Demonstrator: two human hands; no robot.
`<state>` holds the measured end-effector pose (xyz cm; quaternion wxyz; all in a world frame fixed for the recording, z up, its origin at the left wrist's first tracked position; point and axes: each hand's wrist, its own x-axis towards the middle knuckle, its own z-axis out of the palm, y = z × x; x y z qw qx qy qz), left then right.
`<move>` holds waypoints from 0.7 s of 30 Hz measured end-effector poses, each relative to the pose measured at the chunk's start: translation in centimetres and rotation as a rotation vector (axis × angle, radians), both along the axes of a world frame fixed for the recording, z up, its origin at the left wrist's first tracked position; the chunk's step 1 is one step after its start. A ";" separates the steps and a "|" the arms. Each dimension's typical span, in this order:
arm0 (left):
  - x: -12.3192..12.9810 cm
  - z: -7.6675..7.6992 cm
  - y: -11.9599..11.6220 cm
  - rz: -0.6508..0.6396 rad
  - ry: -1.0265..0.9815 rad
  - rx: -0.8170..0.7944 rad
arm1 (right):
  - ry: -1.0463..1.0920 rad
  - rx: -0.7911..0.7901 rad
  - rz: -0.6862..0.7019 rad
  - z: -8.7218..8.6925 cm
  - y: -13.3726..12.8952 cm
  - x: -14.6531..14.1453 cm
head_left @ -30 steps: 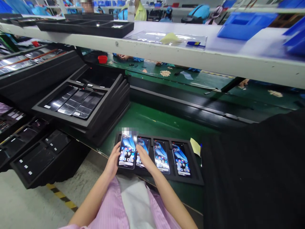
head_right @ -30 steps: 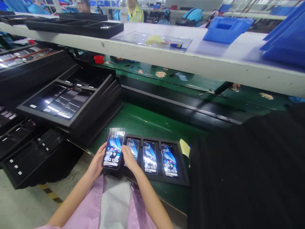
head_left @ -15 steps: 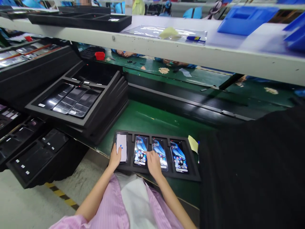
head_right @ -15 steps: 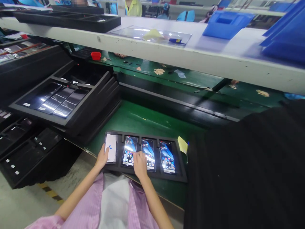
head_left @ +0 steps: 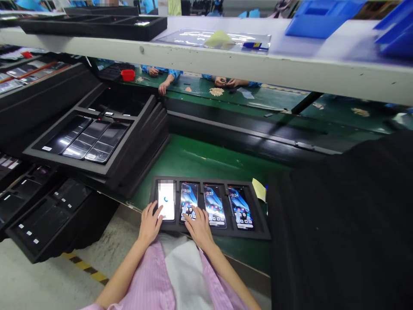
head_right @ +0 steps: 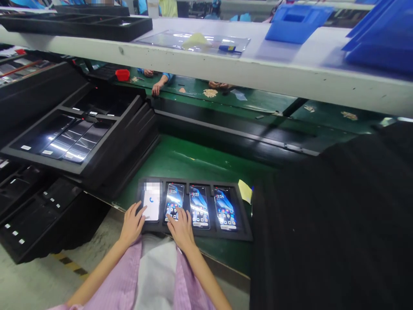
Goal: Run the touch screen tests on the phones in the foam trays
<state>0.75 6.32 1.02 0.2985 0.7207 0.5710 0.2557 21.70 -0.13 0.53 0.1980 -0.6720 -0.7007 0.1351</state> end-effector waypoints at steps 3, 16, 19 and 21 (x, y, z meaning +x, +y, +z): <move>0.0 -0.9 -0.2 0.053 0.017 0.026 | -0.018 -0.011 -0.008 -0.3 -0.3 0.4; 1.9 -1.9 1.7 0.191 0.003 0.024 | -0.150 0.108 -0.444 -2.4 -5.3 5.3; 2.2 -1.7 1.6 0.197 0.015 0.015 | -0.131 0.161 -0.567 -2.4 -5.8 6.8; 2.4 -1.6 1.6 0.196 0.020 0.007 | -0.134 0.181 -0.673 -2.3 -6.1 8.3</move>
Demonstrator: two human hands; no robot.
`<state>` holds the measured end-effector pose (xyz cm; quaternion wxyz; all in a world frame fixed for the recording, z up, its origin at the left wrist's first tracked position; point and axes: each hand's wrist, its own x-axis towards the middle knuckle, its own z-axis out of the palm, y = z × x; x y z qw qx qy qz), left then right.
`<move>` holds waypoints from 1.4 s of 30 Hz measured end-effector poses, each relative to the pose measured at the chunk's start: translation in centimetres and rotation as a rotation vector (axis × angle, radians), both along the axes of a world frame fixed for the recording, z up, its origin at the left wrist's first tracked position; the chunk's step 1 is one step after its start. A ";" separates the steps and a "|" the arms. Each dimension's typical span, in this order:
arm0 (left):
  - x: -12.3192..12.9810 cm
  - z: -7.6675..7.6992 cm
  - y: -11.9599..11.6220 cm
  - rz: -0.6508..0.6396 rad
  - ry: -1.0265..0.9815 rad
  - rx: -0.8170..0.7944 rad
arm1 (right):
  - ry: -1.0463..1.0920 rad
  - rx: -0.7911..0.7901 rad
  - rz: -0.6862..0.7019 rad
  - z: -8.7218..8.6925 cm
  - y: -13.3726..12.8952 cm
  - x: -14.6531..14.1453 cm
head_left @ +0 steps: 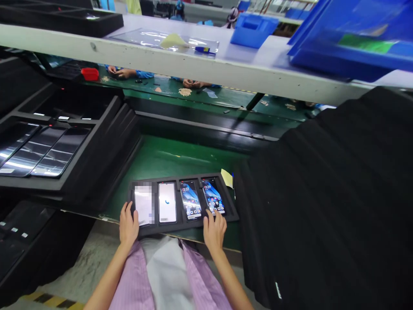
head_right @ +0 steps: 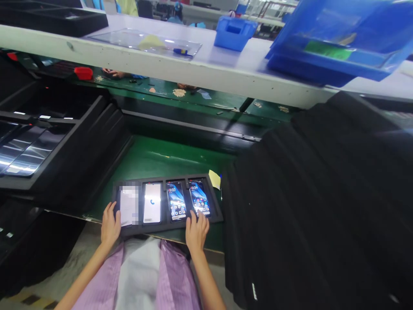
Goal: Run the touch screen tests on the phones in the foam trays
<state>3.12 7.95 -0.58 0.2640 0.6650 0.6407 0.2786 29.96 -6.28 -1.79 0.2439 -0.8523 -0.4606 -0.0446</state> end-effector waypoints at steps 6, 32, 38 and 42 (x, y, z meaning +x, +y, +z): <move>0.2 0.3 0.0 0.002 -0.023 -0.020 | -0.027 -0.053 -0.067 -0.2 -0.7 3.0; 1.2 1.7 0.3 0.051 0.373 -0.271 | -0.108 0.045 0.524 0.0 4.8 -6.4; 1.6 1.7 0.1 0.040 0.536 -0.239 | -0.153 -0.137 0.537 -0.3 2.9 -5.6; 1.7 1.8 0.0 0.035 0.528 -0.239 | -0.197 -0.130 0.518 -0.2 2.8 -5.0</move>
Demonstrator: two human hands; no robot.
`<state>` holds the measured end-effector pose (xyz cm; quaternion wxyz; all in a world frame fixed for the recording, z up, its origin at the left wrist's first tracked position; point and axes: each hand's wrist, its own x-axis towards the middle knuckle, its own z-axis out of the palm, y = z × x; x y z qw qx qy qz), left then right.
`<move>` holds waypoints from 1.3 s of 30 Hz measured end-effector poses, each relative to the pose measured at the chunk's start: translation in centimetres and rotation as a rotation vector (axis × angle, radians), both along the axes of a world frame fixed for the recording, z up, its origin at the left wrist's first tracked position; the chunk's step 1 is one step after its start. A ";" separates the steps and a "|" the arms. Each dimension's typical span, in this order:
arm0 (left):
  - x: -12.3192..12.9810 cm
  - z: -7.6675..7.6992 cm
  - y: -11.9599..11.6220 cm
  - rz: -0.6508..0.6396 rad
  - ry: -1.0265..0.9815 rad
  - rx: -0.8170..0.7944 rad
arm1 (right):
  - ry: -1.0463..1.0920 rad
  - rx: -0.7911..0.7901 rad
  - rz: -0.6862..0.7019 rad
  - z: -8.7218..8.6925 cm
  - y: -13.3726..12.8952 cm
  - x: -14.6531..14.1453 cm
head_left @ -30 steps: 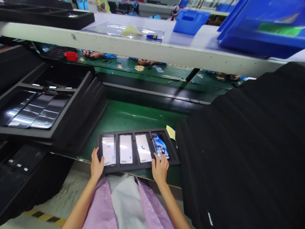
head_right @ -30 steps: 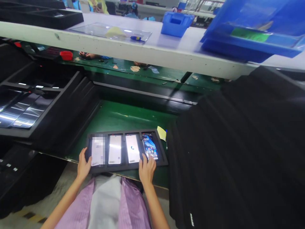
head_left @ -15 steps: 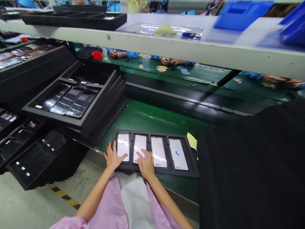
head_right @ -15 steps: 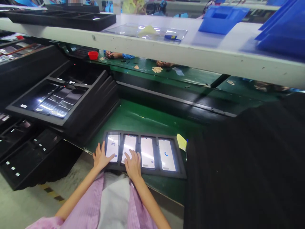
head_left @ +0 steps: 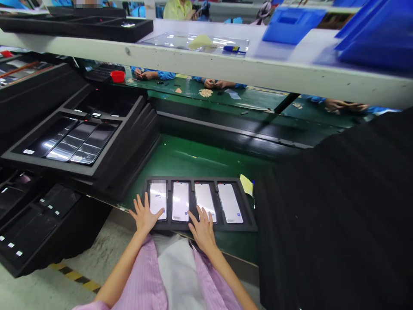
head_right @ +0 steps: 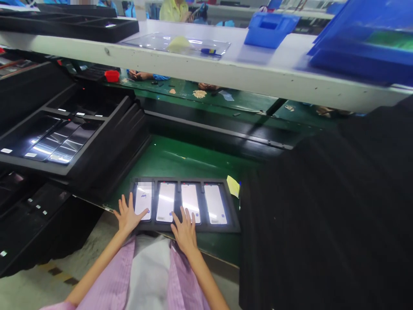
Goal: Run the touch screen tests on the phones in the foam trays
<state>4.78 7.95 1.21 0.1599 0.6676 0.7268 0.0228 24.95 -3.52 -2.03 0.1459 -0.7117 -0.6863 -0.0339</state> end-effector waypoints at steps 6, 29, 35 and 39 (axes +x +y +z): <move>0.3 0.1 -0.2 -0.006 -0.025 0.090 | -0.031 0.087 -0.370 -0.9 -1.8 3.2; 0.3 0.3 -0.8 -0.012 -0.226 0.181 | 0.021 0.179 -0.680 -0.8 -4.5 10.5; -1.1 -0.7 -0.2 -0.014 -0.349 0.111 | 0.050 0.190 -0.458 -0.6 -2.7 5.7; -2.5 -1.6 0.4 -0.032 -0.454 0.086 | 0.120 0.151 -0.140 -0.3 -0.1 0.6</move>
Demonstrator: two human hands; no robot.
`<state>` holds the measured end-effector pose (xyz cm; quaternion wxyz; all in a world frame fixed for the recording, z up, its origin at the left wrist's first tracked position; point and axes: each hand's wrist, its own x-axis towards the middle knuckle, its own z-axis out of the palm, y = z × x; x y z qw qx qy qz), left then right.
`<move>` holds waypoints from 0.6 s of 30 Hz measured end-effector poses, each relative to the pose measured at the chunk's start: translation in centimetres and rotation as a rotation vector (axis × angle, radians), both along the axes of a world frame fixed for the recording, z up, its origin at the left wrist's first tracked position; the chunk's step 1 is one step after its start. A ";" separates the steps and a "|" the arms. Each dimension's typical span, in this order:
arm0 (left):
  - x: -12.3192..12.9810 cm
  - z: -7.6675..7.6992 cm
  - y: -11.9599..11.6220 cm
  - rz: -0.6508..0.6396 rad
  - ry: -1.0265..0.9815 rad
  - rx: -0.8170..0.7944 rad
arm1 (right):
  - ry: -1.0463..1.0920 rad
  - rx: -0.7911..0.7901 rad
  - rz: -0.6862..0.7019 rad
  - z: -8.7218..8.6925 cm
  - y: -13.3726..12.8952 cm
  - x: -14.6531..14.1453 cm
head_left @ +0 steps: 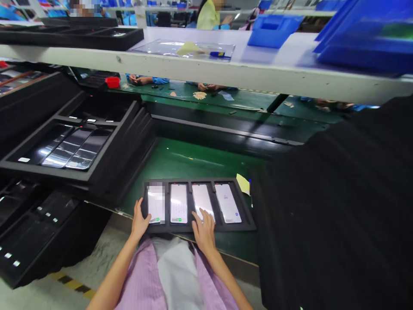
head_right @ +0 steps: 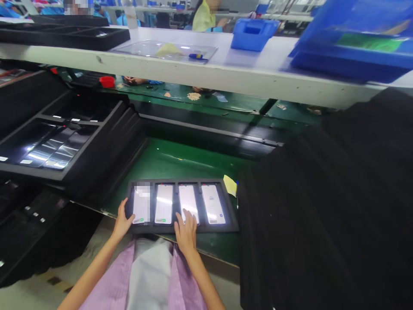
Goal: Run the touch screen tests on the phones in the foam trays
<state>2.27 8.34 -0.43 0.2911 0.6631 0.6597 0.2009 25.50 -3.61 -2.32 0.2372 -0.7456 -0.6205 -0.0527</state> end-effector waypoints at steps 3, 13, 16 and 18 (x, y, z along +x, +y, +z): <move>-0.6 -0.4 0.2 -0.007 -0.057 0.005 | 0.030 -0.005 0.160 0.4 1.9 -2.8; -1.0 -0.9 -0.1 0.027 -0.168 0.003 | 0.026 -0.035 0.415 1.6 5.1 -7.0; -1.1 -0.9 0.0 0.040 -0.181 0.005 | 0.019 -0.063 0.410 1.6 5.8 -8.0; -1.1 -0.7 0.1 0.046 -0.186 0.004 | 0.006 -0.098 0.397 1.4 6.1 -8.3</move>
